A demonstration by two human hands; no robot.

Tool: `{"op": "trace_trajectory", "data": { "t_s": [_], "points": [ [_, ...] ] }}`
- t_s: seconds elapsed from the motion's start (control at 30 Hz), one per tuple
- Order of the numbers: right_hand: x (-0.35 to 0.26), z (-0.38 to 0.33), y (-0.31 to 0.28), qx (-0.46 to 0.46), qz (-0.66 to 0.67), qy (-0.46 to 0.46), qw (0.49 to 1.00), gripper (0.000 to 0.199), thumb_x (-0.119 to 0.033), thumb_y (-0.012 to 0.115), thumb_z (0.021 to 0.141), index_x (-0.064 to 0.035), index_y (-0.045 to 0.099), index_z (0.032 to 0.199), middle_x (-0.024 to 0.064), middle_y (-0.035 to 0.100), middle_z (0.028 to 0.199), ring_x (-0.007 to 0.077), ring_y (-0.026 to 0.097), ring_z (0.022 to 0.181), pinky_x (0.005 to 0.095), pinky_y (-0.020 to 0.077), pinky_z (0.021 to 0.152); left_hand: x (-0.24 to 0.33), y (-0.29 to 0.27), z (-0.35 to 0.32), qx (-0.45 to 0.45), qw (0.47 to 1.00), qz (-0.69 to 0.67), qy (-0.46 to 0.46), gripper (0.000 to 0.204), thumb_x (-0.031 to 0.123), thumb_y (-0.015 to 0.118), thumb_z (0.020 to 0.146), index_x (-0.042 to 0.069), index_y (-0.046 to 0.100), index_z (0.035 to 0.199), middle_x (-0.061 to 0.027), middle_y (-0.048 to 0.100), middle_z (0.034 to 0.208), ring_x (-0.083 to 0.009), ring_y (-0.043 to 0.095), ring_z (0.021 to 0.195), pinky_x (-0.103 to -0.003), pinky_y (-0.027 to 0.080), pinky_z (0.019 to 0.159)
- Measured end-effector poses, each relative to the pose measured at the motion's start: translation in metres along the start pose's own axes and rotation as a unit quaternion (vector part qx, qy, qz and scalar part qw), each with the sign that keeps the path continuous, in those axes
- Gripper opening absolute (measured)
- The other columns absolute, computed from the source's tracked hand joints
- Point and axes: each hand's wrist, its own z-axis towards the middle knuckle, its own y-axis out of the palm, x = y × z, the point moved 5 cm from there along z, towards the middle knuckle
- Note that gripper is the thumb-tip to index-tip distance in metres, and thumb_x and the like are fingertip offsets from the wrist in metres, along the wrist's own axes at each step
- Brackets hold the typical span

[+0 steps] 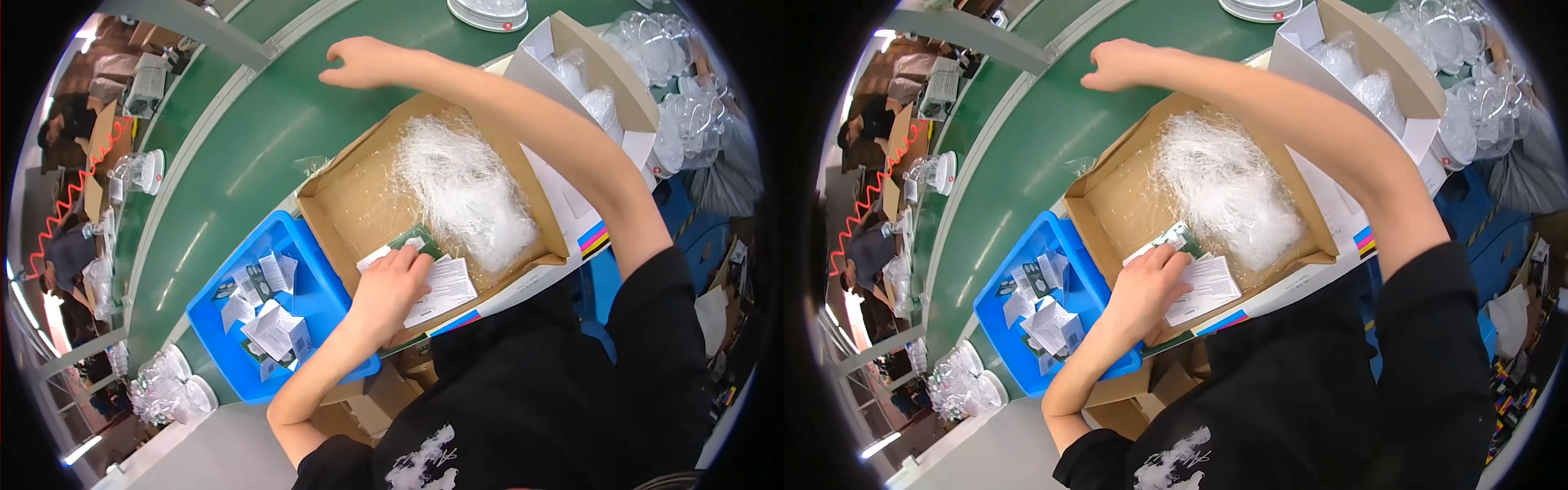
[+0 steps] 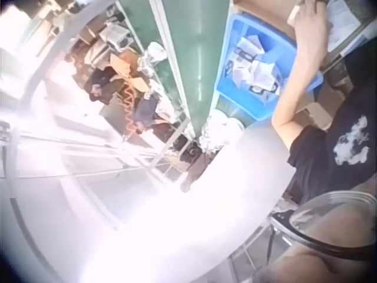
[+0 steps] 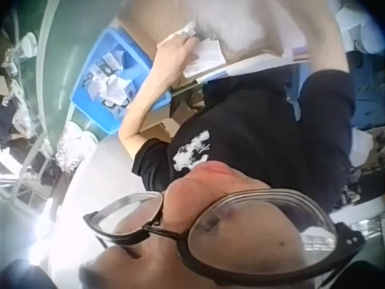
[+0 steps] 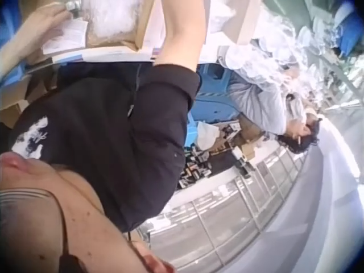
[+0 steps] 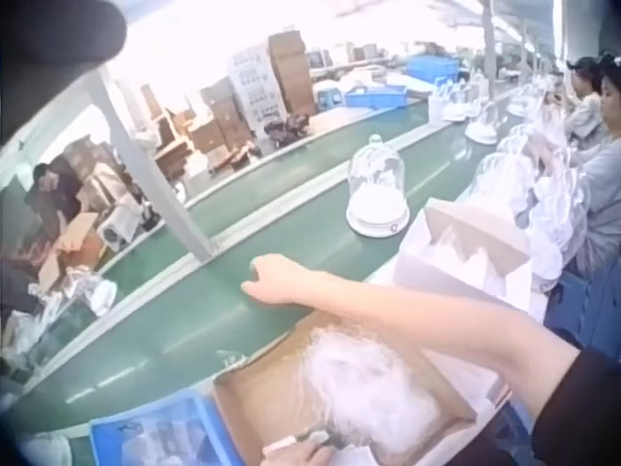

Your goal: Assembling or packaging light bulb components on a production line.

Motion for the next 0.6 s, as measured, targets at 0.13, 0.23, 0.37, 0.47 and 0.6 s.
{"op": "trace_trajectory", "data": {
  "t_s": [0.13, 0.23, 0.37, 0.47, 0.6],
  "points": [
    [-0.039, -0.094, -0.009, 0.130, -0.024, -0.155, 0.979, 0.040, -0.036, 0.059, 0.084, -0.0038, 0.060, 0.109, 0.0163, 0.064, 0.098, 0.0340, 0.061, 0.095, 0.0421, 0.0488, 0.084, -0.009, -0.016, -0.012, -0.009, 0.996, -0.087, 0.015, 0.025, 0.012, 0.068, 0.075, 0.007, 0.051, 0.094, -0.0110, 0.054, 0.090, -0.0296, 0.057, 0.089, -0.039, 0.048, 0.076],
    [-0.038, -0.119, -0.004, -0.010, -0.087, -0.063, 0.994, 0.036, -0.034, 0.063, 0.082, -0.0032, 0.060, 0.100, 0.0143, 0.066, 0.090, 0.0329, 0.063, 0.089, 0.0422, 0.0506, 0.079, -0.018, -0.046, -0.007, 0.059, 0.985, -0.152, -0.056, 0.017, 0.011, 0.065, 0.085, 0.002, 0.053, 0.092, -0.0145, 0.057, 0.070, -0.0321, 0.060, 0.063, -0.036, 0.048, 0.058],
    [-0.044, -0.113, 0.021, -0.070, -0.188, -0.063, 0.978, 0.029, -0.029, 0.068, 0.078, -0.0035, 0.060, 0.090, 0.0145, 0.066, 0.087, 0.0330, 0.065, 0.086, 0.0423, 0.0517, 0.074, -0.050, -0.057, -0.014, 0.220, 0.940, -0.229, -0.122, 0.015, 0.008, 0.057, 0.091, 0.002, 0.048, 0.101, -0.0190, 0.061, 0.067, -0.0308, 0.063, 0.054, -0.033, 0.045, 0.047],
    [-0.059, -0.113, 0.039, -0.020, -0.140, -0.131, 0.981, 0.020, -0.021, 0.068, 0.074, -0.0046, 0.060, 0.082, 0.0160, 0.065, 0.086, 0.0339, 0.065, 0.081, 0.0434, 0.0522, 0.070, -0.072, -0.049, -0.030, 0.369, 0.856, -0.339, -0.122, 0.033, 0.001, 0.049, 0.093, -0.001, 0.044, 0.126, -0.0106, 0.069, 0.081, -0.0086, 0.063, 0.069, -0.023, 0.048, 0.056],
    [-0.050, -0.115, 0.062, 0.005, -0.135, -0.153, 0.979, 0.014, -0.015, 0.070, 0.070, -0.0042, 0.064, 0.077, 0.0150, 0.066, 0.082, 0.0318, 0.067, 0.079, 0.0407, 0.0535, 0.070, -0.070, -0.057, -0.027, 0.411, 0.819, -0.383, -0.119, 0.031, 0.000, 0.048, 0.094, -0.002, 0.046, 0.125, -0.0107, 0.069, 0.084, -0.0096, 0.063, 0.070, -0.023, 0.049, 0.059]
  ]
}}
